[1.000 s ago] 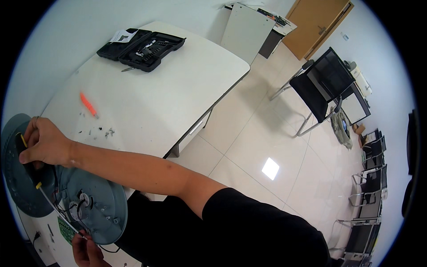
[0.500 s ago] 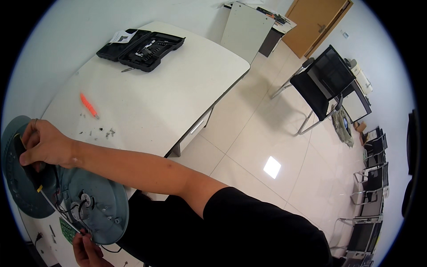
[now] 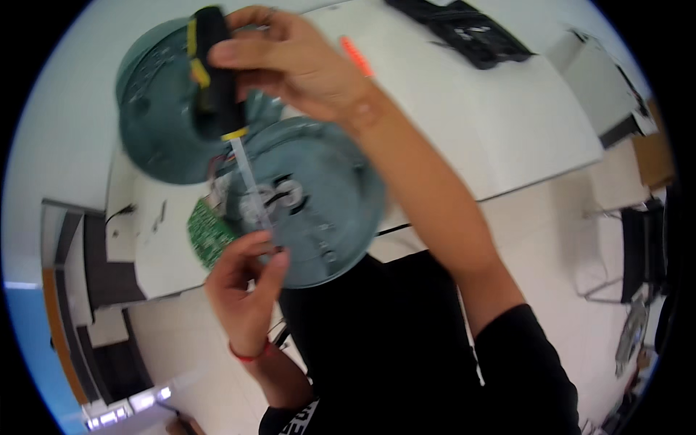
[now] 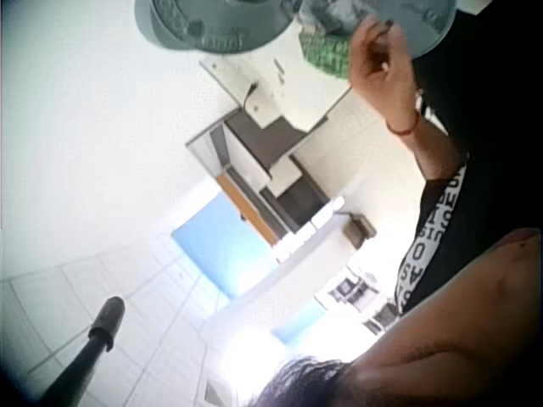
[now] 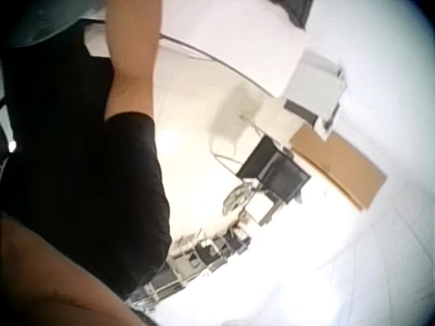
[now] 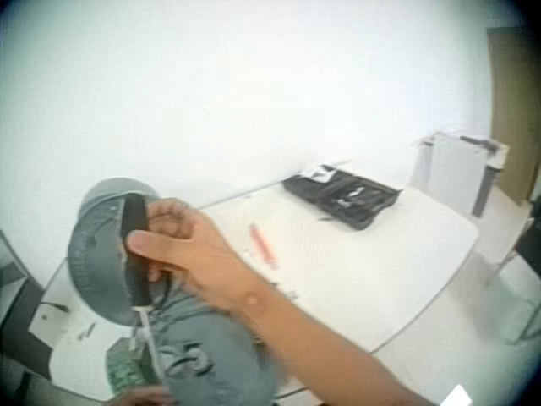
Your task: The person uses a screwdriver to tighten screws on the base of a disassembled electric fan. They repeatedly adjust the fan base and secure multiple screws while a circuit board and fan housing remain on the table.
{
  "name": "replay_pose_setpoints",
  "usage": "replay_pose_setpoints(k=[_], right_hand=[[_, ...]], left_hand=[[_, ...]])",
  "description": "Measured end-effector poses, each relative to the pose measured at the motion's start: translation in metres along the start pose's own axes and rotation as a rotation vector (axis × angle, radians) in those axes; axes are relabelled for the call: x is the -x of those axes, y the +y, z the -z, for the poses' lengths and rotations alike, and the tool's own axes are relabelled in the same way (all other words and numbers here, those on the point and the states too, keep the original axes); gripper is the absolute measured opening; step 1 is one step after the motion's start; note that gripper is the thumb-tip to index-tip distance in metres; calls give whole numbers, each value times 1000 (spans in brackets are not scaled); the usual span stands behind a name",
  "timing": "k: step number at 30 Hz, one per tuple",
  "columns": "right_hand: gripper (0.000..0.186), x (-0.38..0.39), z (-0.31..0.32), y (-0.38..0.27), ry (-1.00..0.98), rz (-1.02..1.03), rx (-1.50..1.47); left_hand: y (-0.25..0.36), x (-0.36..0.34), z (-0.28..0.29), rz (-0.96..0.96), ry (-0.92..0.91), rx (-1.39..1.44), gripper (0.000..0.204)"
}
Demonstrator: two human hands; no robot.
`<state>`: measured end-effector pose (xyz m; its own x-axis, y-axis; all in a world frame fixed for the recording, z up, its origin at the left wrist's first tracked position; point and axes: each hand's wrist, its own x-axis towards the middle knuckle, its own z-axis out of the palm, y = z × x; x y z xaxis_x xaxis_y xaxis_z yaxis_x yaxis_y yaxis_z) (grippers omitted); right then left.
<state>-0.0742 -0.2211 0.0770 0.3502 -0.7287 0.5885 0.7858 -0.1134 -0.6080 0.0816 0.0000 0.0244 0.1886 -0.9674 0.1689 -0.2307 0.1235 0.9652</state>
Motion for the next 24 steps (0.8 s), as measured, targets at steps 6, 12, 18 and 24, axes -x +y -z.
replay_pose_setpoints(k=[6,12,18,24], right_hand=[[46,6,-7,4,-295,-173,-223],[56,11,-22,-11,-321,-196,-90],[64,17,-26,-5,-248,-32,2],[62,14,-24,-13,-335,-37,-79]], left_hand=[[2,13,-3,-29,-169,-128,26],[3,14,-22,-19,-151,-174,20],[2,17,-33,-71,-75,-235,20],[-4,16,-33,-138,9,-247,22]])
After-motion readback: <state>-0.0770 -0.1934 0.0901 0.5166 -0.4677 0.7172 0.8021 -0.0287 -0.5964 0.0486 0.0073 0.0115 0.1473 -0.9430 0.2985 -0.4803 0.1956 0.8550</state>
